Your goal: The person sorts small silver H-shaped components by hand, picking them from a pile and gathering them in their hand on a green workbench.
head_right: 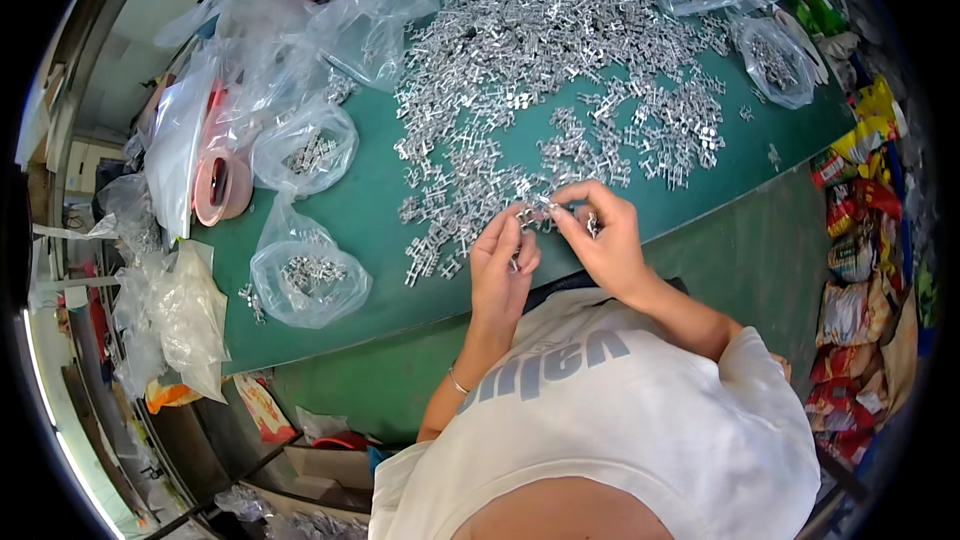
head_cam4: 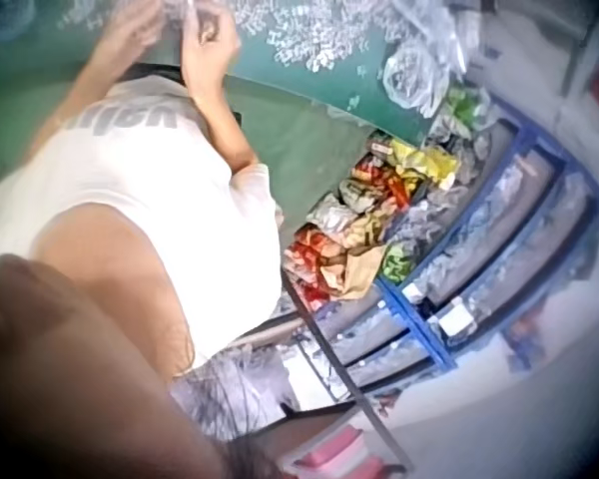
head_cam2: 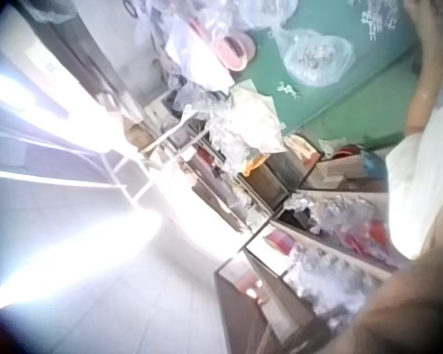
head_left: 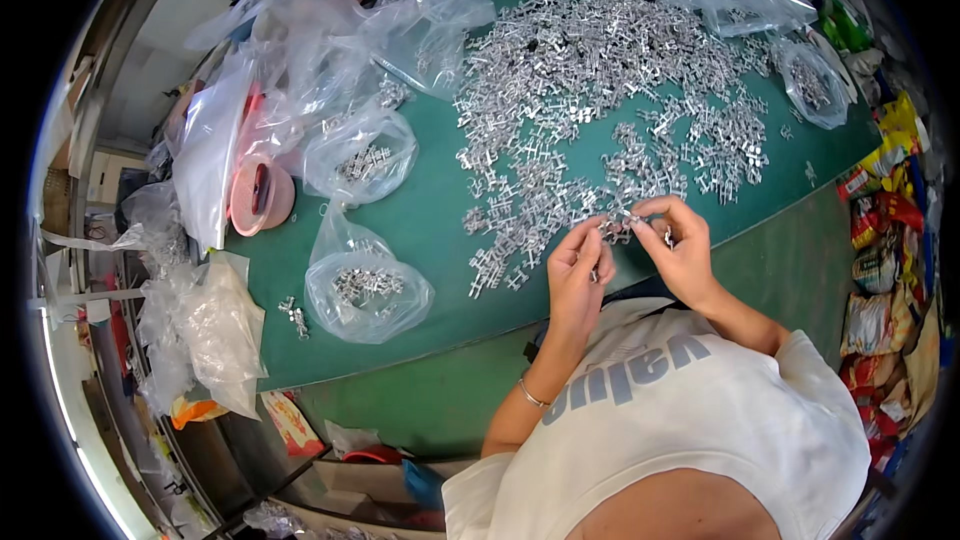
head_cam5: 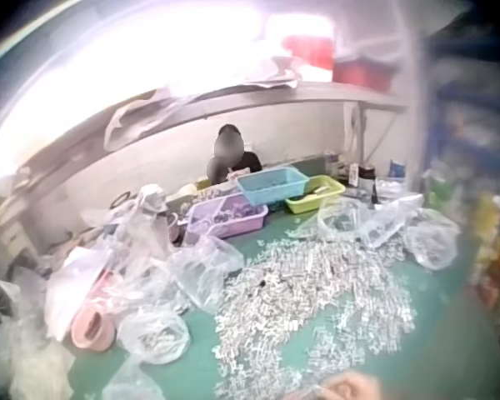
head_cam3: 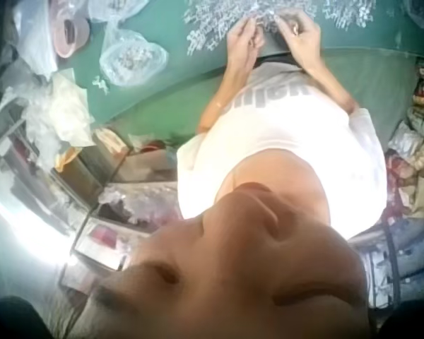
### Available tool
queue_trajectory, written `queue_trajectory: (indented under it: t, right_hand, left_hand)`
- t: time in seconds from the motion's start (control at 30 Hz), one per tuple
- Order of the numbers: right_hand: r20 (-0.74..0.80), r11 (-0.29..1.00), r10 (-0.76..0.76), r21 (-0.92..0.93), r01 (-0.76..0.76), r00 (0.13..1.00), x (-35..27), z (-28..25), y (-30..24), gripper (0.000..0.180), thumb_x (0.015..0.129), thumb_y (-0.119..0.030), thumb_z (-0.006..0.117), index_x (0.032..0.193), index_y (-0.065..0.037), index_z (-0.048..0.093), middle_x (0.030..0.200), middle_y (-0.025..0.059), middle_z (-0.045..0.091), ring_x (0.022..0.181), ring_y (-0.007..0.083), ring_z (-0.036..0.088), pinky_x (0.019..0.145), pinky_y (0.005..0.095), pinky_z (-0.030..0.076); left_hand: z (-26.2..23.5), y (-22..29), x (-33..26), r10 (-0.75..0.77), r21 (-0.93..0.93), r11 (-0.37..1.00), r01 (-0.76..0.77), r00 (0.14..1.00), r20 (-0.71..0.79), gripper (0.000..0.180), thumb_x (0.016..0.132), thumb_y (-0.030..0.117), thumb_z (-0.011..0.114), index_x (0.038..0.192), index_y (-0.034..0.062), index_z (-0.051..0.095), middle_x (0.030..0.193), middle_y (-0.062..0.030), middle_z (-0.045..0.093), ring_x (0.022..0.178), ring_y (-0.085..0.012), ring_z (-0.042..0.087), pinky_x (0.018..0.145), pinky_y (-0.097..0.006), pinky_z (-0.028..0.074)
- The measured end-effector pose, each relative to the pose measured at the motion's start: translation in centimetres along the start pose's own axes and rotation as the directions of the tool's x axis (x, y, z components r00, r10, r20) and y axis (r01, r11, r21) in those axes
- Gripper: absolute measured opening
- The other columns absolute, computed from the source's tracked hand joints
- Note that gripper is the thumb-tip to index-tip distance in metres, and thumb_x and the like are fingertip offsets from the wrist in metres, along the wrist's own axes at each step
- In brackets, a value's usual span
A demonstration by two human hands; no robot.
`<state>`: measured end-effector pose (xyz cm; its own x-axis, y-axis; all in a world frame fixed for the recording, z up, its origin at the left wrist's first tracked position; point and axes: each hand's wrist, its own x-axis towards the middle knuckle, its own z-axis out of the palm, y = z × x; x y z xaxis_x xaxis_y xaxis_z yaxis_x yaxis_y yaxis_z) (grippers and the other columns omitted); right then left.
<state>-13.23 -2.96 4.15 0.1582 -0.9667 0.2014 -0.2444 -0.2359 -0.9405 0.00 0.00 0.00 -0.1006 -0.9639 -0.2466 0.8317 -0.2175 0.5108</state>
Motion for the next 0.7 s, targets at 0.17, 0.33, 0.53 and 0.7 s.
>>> queue_trajectory:
  t: [0.17, 0.33, 0.53, 0.7]
  right_hand:
    - [0.402, 0.462, 0.460, 0.654, -0.599, 0.792, 4.3, -5.2, 2.3, 0.015, 0.087, -0.009, 0.052, 0.099, -0.003, 0.056, 0.076, -0.0002, 0.055, 0.042, -0.0001, 0.026, 0.037, 0.0188, 0.017]
    - [0.400, 0.431, 0.541, 0.624, -0.652, 0.740, 4.4, -8.6, 3.7, 0.019, 0.088, -0.007, 0.049, 0.104, 0.000, 0.056, 0.075, 0.0003, 0.054, 0.042, 0.0011, 0.027, 0.038, 0.0181, 0.019]
    - [0.299, 0.539, 0.504, 0.625, -0.565, 0.811, 4.4, -11.1, 5.1, 0.017, 0.089, -0.007, 0.048, 0.102, 0.000, 0.055, 0.077, 0.0019, 0.054, 0.046, 0.0032, 0.034, 0.043, 0.0196, 0.028]
    - [0.292, 0.577, 0.479, 0.606, -0.548, 0.828, 4.5, -12.7, 6.0, 0.020, 0.092, -0.014, 0.045, 0.102, 0.000, 0.054, 0.081, 0.0044, 0.055, 0.053, 0.0067, 0.043, 0.048, 0.0208, 0.036]
  left_hand:
    - [3.1, -0.8, 4.0, -0.059, 0.016, 0.998, 0.062, 0.985, -0.161, 0.027, 0.092, 0.018, 0.047, 0.106, -0.0037, 0.055, 0.093, -0.0138, 0.061, 0.057, -0.0073, 0.044, 0.046, -0.019, 0.033]
    - [4.9, -2.5, 6.0, -0.165, 0.064, 0.981, 0.183, 0.962, -0.216, 0.023, 0.090, 0.017, 0.050, 0.101, -0.0013, 0.058, 0.088, -0.0085, 0.064, 0.066, -0.0085, 0.059, 0.051, -0.018, 0.044]
    - [6.9, -4.6, 7.9, -0.246, 0.054, 0.962, 0.268, 0.933, -0.263, 0.018, 0.089, 0.017, 0.052, 0.095, 0.0014, 0.059, 0.084, -0.0060, 0.064, 0.064, -0.0087, 0.059, 0.051, -0.019, 0.044]
    - [8.6, -5.2, 8.9, -0.270, 0.094, 0.950, 0.298, 0.934, -0.233, 0.019, 0.090, 0.017, 0.050, 0.097, 0.0007, 0.059, 0.087, -0.0077, 0.064, 0.068, -0.0089, 0.061, 0.053, -0.019, 0.045]
